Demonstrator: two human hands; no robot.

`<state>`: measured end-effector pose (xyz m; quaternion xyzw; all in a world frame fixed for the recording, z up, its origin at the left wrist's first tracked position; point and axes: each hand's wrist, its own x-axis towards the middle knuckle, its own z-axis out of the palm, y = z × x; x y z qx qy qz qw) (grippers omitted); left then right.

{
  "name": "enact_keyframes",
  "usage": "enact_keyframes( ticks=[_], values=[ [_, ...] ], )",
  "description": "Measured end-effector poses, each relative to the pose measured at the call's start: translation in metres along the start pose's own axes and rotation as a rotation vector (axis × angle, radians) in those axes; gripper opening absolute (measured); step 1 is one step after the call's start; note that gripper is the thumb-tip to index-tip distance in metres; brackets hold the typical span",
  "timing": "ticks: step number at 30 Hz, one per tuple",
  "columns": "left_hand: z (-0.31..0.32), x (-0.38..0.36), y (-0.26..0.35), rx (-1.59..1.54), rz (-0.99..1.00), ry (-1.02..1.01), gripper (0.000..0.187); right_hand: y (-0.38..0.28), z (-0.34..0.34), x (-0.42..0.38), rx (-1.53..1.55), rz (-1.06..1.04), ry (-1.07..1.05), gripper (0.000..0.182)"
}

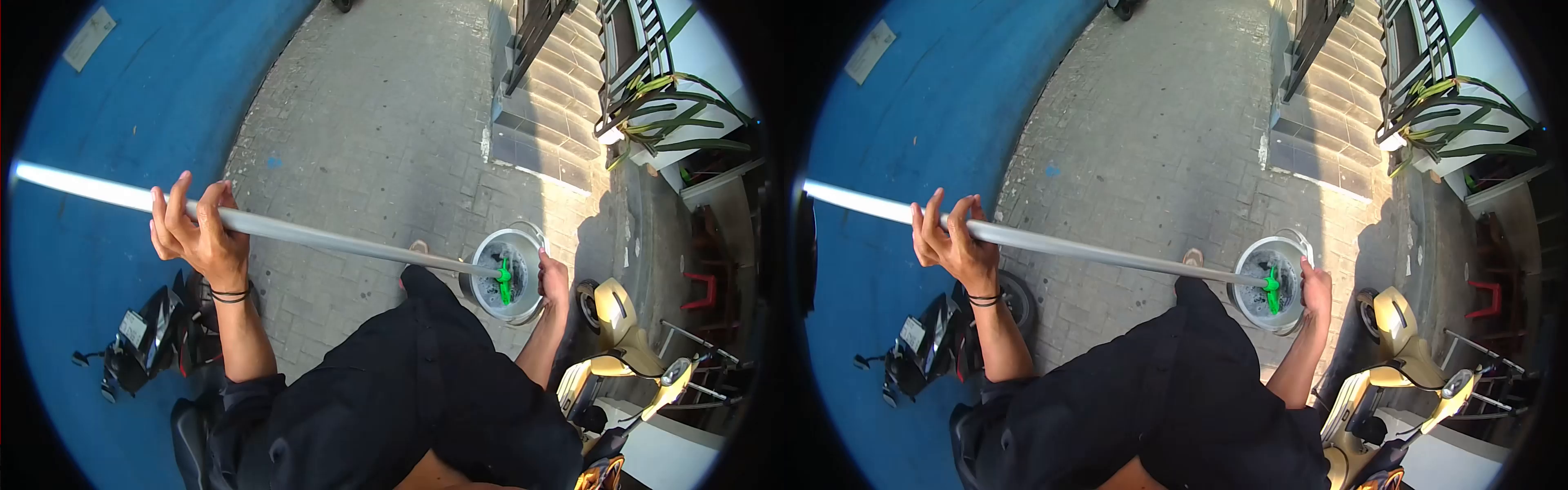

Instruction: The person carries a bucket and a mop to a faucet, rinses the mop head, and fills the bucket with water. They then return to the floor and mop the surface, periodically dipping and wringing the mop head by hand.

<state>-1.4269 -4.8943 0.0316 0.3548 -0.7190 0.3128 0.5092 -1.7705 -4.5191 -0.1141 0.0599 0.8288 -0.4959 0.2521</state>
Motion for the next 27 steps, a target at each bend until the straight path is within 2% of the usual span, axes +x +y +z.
enact_keyframes(
  ticks=[2,5,7,10,13,15,20,23,24,27],
  values=[
    [0.093,0.019,0.015,-0.083,0.007,0.087,0.013,-0.036,0.048,0.069,-0.104,-0.042,0.003,0.044],
    [0.218,0.049,0.036,0.047,0.079,-0.019,0.016,-0.093,0.107,0.187,-0.224,-0.145,-0.005,0.047],
    [0.302,0.074,0.047,0.054,0.075,-0.062,0.02,-0.137,0.15,0.261,-0.283,-0.124,0.005,0.047],
    [0.411,0.107,0.058,0.048,0.075,-0.111,0.022,-0.223,0.215,0.336,-0.231,-0.022,-0.091,0.045],
    [0.524,0.145,0.058,-0.012,-0.004,0.151,0.026,-0.317,0.266,0.415,-0.179,-0.002,-0.112,0.044],
    [0.61,0.16,0.05,0.096,0.011,0.223,0.032,-0.372,0.301,0.483,-0.137,-0.019,-0.075,0.044],
    [0.865,0.202,0.066,0.106,0.037,0.229,0.029,-0.51,0.411,0.644,-0.073,0.025,-0.065,0.044],
    [1.026,0.256,0.089,0.011,0.016,0.264,0.029,-0.597,0.483,0.735,-0.067,0.014,-0.069,0.042],
    [1.069,0.277,0.097,-0.005,-0.004,0.259,0.029,-0.62,0.502,0.763,-0.109,0.019,-0.032,0.04],
    [1.193,0.342,0.127,-0.069,-0.015,0.263,0.026,-0.705,0.544,0.844,0.012,0.024,-0.033,0.04]
  ],
)
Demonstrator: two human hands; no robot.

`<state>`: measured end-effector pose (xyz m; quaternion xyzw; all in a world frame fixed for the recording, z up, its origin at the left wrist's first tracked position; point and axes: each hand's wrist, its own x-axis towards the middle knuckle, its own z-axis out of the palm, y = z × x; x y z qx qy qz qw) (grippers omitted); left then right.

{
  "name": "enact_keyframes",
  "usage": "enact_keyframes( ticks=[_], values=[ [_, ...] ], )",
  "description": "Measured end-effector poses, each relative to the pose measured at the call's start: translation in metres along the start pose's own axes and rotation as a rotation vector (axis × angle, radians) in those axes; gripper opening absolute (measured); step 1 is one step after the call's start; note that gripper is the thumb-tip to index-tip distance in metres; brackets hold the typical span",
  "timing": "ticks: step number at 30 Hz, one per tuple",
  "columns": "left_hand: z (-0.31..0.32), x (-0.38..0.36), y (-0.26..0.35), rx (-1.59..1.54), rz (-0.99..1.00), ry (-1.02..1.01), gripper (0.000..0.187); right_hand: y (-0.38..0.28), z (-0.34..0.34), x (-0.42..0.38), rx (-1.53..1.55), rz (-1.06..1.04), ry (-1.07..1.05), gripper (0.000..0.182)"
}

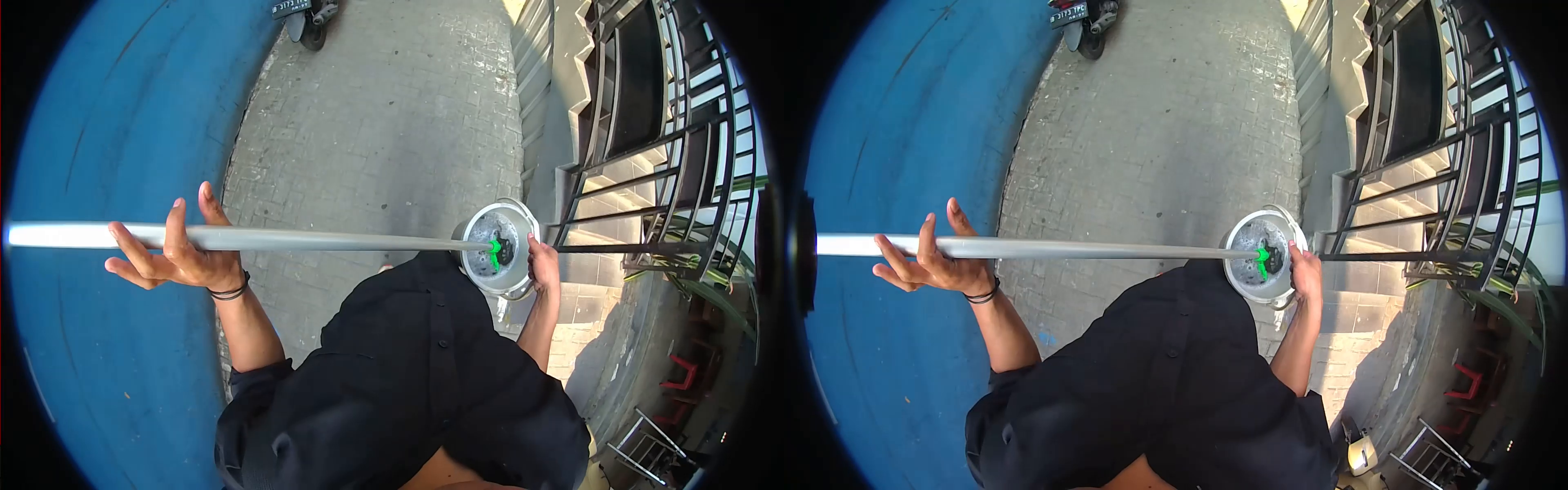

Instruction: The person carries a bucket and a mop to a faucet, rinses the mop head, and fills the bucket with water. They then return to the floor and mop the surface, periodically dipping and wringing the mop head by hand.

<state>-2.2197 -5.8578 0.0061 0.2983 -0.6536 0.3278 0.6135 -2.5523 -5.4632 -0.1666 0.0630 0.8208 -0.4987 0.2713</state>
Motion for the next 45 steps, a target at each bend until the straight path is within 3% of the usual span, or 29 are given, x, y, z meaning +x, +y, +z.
enact_keyframes(
  ticks=[7,14,18,24,31,32,36,45],
  values=[
    [0.345,0.003,0.049,0.073,0.099,-0.015,0.02,-0.218,0.125,0.274,-0.12,-0.029,0.026,0.044],
    [0.638,0.015,0.102,0.12,0.093,-0.22,0.021,-0.402,0.243,0.525,-0.24,-0.04,-0.02,0.044],
    [0.824,0.028,0.136,0.101,0.083,-0.196,0.022,-0.529,0.278,0.686,-0.231,-0.112,0.03,0.044],
    [1.138,0.014,0.184,-0.051,0.093,-0.111,0.025,-0.713,0.359,0.874,-0.049,-0.004,0.086,0.042],
    [1.466,0.134,0.284,-0.207,0.102,-0.085,0.023,-0.93,0.39,1.065,0.163,0.053,0.151,0.042],
    [1.517,0.097,0.293,-0.227,0.113,-0.08,0.023,-0.925,0.421,1.122,0.184,0.069,0.156,0.042],
    [1.709,0.057,0.336,-0.188,0.142,-0.019,0.019,-1.008,0.505,1.301,0.049,0.086,0.138,0.043],
    [2.083,0.084,0.421,-0.217,0.231,-0.06,0.022,-1.227,0.637,1.614,-0.029,0.185,0.065,0.043]
  ],
)
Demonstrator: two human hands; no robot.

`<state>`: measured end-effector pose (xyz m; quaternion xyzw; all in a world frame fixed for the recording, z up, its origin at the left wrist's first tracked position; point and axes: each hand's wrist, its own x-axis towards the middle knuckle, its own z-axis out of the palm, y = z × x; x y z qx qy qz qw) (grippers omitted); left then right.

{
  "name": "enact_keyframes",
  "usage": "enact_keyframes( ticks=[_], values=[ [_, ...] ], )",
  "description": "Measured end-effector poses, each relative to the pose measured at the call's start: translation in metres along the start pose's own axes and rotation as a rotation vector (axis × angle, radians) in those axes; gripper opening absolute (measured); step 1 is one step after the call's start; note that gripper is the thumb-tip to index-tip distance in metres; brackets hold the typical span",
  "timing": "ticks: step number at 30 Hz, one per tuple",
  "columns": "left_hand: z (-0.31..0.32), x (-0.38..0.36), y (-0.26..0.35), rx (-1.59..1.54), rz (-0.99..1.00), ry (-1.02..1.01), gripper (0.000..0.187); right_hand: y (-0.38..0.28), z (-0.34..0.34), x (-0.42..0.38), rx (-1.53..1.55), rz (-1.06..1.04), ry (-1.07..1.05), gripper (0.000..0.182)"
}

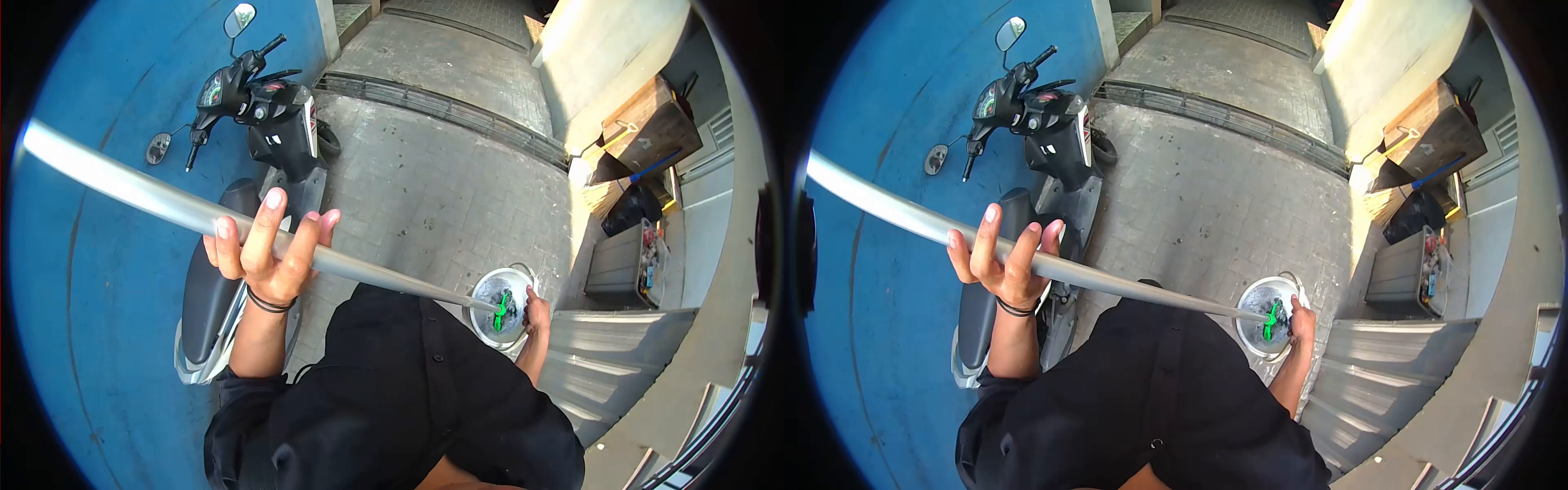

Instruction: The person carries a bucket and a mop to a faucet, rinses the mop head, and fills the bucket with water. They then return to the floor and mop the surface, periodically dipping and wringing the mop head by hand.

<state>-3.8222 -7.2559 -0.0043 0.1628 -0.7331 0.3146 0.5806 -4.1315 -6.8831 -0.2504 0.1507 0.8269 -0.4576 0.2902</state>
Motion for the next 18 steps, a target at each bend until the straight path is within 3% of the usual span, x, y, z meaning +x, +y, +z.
enact_keyframes(
  ticks=[7,8,12,15,18],
  values=[
    [0.346,0.001,-0.027,-0.016,0.159,0.145,0.024,-0.228,0.098,0.199,0.159,-0.029,0.01,0.043],
    [0.395,0.01,-0.023,-0.02,0.167,0.287,0.017,-0.243,0.108,0.223,0.198,-0.013,0.016,0.043],
    [0.584,0.089,-0.051,-0.075,0.221,0.443,0.004,-0.407,0.157,0.282,0.213,-0.022,0.046,0.041],
    [0.725,0.108,-0.054,-0.163,0.159,0.482,0.006,-0.493,0.194,0.373,0.143,-0.014,0.059,0.041],
    [0.858,0.102,-0.059,-0.223,0.068,0.434,0.033,-0.613,0.244,0.464,0.081,-0.04,0.037,0.042]
  ],
)
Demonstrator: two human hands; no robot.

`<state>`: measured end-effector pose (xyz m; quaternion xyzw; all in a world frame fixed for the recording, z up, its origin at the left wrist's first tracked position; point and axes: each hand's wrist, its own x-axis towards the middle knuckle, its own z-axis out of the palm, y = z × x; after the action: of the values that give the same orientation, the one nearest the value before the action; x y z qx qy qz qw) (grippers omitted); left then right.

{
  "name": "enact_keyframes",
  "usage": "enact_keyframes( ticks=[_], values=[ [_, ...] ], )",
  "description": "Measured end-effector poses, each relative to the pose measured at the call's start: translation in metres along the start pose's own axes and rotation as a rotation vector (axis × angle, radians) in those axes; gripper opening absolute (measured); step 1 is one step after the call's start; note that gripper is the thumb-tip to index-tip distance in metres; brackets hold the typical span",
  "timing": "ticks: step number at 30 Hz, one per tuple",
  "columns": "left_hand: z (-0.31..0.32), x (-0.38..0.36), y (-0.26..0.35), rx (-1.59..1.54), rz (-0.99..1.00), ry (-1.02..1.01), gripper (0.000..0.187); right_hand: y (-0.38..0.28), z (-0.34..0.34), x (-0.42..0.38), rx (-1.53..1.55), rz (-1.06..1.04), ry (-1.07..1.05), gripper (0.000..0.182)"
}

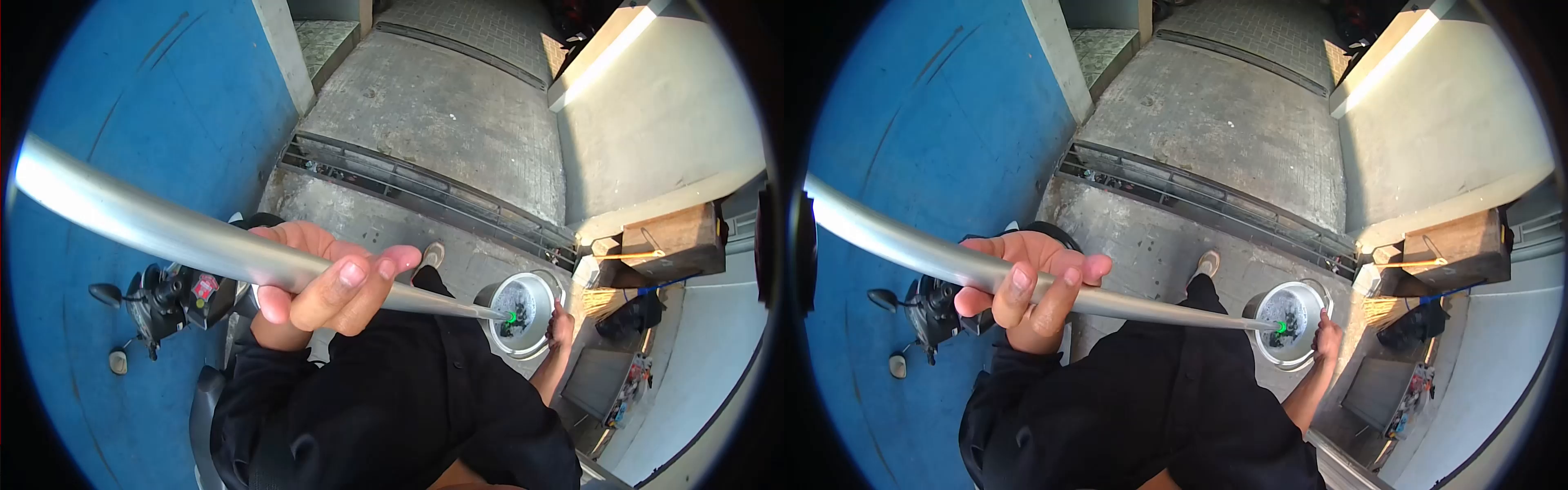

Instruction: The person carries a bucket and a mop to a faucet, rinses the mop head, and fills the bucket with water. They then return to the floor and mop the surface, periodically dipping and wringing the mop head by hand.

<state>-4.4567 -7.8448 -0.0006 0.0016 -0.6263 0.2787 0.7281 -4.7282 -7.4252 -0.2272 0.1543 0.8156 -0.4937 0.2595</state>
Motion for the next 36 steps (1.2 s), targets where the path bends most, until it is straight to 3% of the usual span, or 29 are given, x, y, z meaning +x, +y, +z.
enact_keyframes(
  ticks=[4,8,11,13,16,21,24,30,36],
  values=[
    [0.133,-0.092,-0.034,0.089,0.006,-0.083,0.04,-0.117,0.094,0.139,-0.169,-0.037,-0.044,0.043],
    [0.278,-0.145,-0.085,0.117,0.172,-0.173,0.017,-0.227,0.191,0.243,-0.23,-0.009,-0.135,0.043],
    [0.373,-0.172,-0.136,0.142,0.216,-0.265,0.026,-0.302,0.277,0.299,-0.307,-0.032,-0.213,0.041],
    [0.443,-0.203,-0.171,0.161,0.217,-0.285,0.031,-0.349,0.32,0.35,-0.364,-0.154,-0.202,0.041],
    [0.559,-0.273,-0.229,0.176,0.146,-0.238,0.035,-0.441,0.393,0.418,-0.353,-0.23,-0.152,0.041],
    [0.774,-0.39,-0.333,-0.149,0.031,-0.031,0.024,-0.571,0.543,0.529,-0.291,-0.304,-0.176,0.04],
    [0.92,-0.465,-0.415,-0.229,-0.054,-0.064,0.018,-0.656,0.665,0.585,-0.323,-0.215,-0.119,0.041],
    [1.045,-0.555,-0.563,-0.117,-0.082,-0.31,0.02,-0.792,0.845,0.661,-0.366,-0.167,-0.225,0.04],
    [1.1,-0.693,-0.739,0.051,-0.088,-0.482,0.02,-0.903,1.079,0.749,-0.625,-0.211,-0.32,0.04]
  ],
)
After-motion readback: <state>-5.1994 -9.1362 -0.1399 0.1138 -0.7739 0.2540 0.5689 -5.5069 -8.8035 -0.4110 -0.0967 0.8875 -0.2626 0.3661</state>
